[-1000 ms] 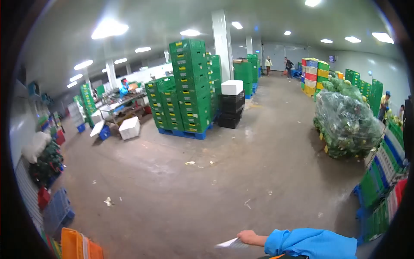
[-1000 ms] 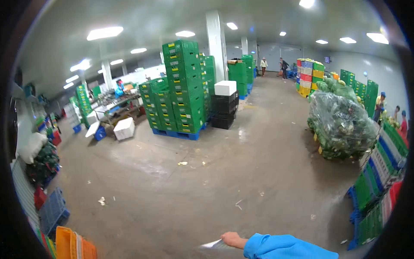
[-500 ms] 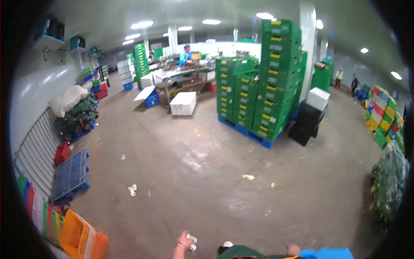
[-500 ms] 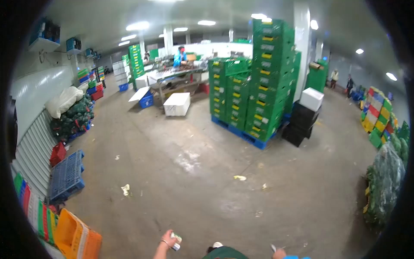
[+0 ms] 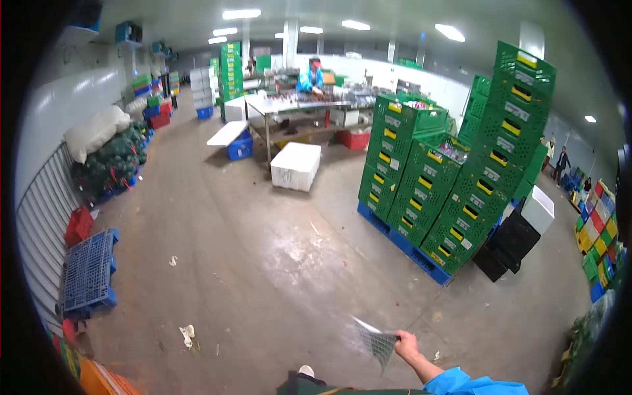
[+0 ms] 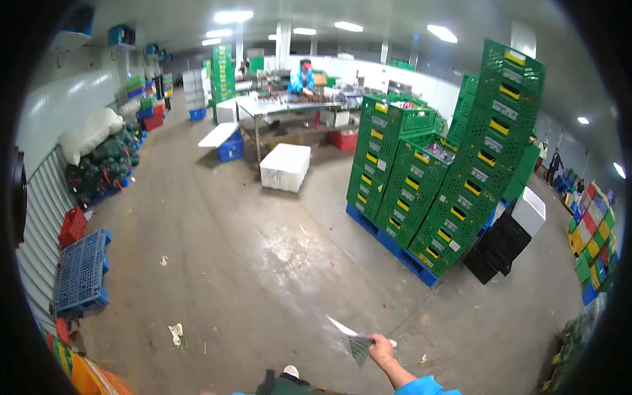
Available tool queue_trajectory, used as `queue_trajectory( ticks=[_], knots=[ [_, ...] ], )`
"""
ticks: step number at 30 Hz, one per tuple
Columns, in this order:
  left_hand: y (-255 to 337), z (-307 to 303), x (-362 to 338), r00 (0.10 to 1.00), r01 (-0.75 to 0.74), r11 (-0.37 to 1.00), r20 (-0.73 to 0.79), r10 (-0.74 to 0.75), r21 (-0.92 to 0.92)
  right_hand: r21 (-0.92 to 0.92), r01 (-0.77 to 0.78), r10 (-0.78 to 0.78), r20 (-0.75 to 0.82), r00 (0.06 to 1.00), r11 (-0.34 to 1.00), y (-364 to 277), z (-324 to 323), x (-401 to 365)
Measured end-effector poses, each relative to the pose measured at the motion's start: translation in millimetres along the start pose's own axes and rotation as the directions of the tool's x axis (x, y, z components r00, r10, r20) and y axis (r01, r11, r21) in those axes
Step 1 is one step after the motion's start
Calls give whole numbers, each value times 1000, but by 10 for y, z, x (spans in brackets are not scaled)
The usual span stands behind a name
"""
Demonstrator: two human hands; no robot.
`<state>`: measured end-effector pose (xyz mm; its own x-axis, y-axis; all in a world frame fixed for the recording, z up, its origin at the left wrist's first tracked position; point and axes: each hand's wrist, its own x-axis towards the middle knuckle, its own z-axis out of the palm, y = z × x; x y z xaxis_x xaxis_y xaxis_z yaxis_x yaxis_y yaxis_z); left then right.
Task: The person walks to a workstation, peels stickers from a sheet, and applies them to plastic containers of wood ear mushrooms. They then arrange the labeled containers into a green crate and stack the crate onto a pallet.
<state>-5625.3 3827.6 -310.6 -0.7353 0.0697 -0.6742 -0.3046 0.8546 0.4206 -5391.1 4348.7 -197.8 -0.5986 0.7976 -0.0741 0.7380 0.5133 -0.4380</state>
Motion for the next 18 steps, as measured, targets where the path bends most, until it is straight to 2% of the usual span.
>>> queue_trajectory(
  ticks=[1, 2, 3, 4, 5, 6, 7, 8, 9, 10, 12, 14, 15, 16, 18],
  knots=[
    [810, -219, 205, 990, -138, 990, -7, 137, -35, 92, 9, -2, -80, 997, 996, -71, 12, 287],
    [1467, -255, 567, 982, 91, 996, -163, -90, 1, 191, 29, 3, -167, 986, 981, -202, 32, 608],
    [2040, -257, 1107, 995, -73, 993, -80, 66, -96, 255, 37, 0, -145, 989, 966, -417, -145, 871],
    [2701, -203, 1589, 951, -277, 960, -149, 270, -33, 268, 23, 12, -129, 992, 963, -534, -203, 1162],
    [3754, -434, 1432, 942, -334, 938, -64, 329, -92, 280, -40, 81, -138, 987, 959, -605, -216, 1476],
    [4417, -377, 1784, 929, -357, 898, 2, 370, -258, 291, -99, 148, -152, 977, 952, -681, -200, 1785],
    [4924, -191, 2307, 909, -233, 753, 138, 393, -615, 299, -105, 155, -149, 977, 949, -770, -197, 2084],
    [5572, -226, 2320, 871, -112, 628, 228, 435, -770, 233, -117, 157, -162, 974, 965, -846, -194, 2374],
    [6132, -199, 2413, 839, -56, 488, 224, 497, -871, 167, -110, 141, -189, 972, 980, -928, -209, 2840],
    [6599, -195, 2527, 823, 32, 414, 259, 506, -910, 175, -79, 116, -214, 970, 981, -948, -131, 3358],
    [7356, -127, 2954, 736, 274, 188, 331, 590, -943, 304, -13, 91, -244, 966, 953, -949, 38, 4344],
    [7979, -339, 3125, 756, 327, 85, 315, 573, -941, 393, -3, 84, -189, 978, 919, -1459, -158, 5398],
    [8320, -511, 3212, 837, 344, 25, 319, 446, -938, 339, 114, -48, -199, 979, 934, -1700, -221, 5935],
    [8537, -668, 3461, 856, 301, -32, 255, 449, -953, 274, 236, -182, -210, 961, 932, -1933, -338, 6450],
    [8881, -1048, 3989, 888, 235, -141, 153, 434, -962, 392, 358, -269, -263, 926, 847, -2547, -608, 7351]
  ],
)
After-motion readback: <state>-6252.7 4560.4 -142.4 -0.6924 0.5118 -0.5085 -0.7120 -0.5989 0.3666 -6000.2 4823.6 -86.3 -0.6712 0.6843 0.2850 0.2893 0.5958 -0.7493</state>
